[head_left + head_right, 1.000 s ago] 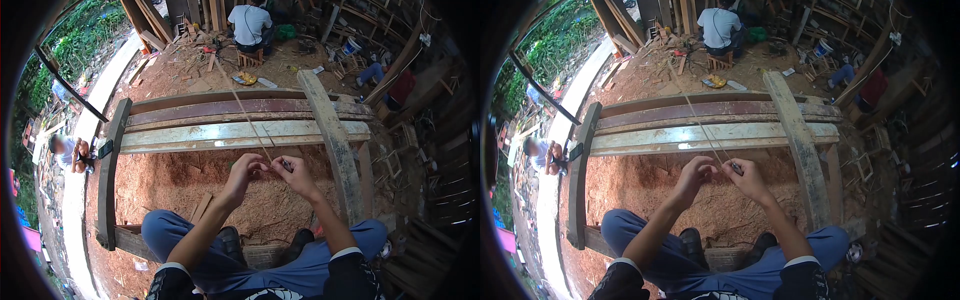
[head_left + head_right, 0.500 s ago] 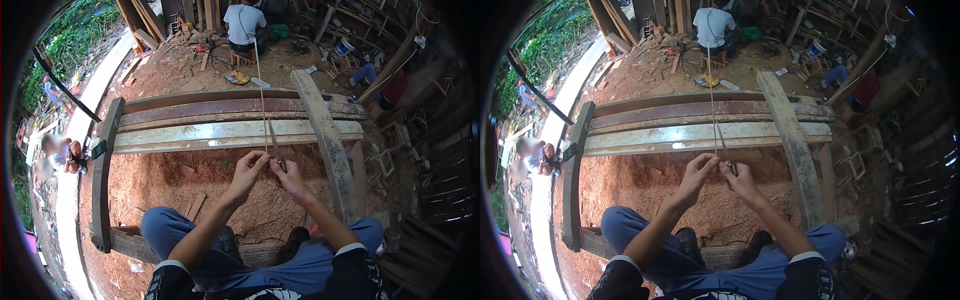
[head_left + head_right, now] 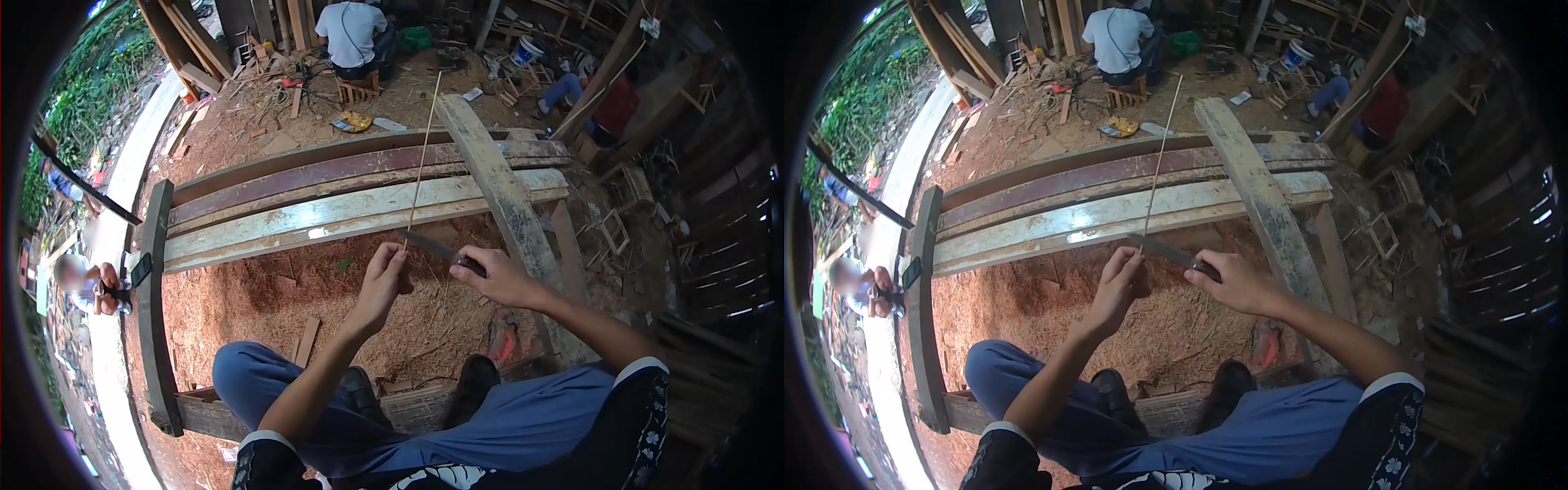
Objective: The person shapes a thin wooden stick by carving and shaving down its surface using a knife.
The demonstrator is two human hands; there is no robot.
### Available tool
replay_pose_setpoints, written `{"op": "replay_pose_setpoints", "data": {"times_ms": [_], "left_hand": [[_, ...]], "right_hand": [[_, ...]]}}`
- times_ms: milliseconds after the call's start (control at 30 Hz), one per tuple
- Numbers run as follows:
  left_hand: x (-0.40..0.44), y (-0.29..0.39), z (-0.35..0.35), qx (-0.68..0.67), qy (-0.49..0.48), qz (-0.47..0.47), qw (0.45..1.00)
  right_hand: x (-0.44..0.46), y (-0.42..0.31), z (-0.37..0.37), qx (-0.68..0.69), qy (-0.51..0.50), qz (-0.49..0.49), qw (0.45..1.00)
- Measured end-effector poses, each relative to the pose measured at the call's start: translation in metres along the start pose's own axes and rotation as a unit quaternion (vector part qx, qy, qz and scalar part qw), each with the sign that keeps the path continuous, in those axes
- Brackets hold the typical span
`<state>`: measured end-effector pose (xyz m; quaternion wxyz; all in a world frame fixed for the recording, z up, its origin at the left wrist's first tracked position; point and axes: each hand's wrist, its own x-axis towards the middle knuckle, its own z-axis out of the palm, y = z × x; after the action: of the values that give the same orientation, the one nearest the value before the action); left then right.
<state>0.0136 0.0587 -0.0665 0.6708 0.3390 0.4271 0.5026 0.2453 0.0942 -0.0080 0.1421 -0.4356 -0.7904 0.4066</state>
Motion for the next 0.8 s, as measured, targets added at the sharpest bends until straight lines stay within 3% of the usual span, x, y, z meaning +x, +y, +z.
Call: {"op": "replay_pose_setpoints", "data": {"times_ms": [333,633,800], "left_hand": [[-0.021,-0.048,0.021,0.06,-0.029,-0.097,0.993],[0.013,-0.097,0.071,0.081,0.014,-0.127,0.988],[0.062,-0.164,0.101,-0.064,-0.038,-0.15,0.986]], "right_hand": [[-0.031,0.097,0.022,-0.007,-0.025,-0.042,0.999],[-0.046,0.16,0.032,-0.001,0.035,-0.062,0.997],[-0.072,0.199,0.012,-0.013,0.058,-0.018,0.998]]}}
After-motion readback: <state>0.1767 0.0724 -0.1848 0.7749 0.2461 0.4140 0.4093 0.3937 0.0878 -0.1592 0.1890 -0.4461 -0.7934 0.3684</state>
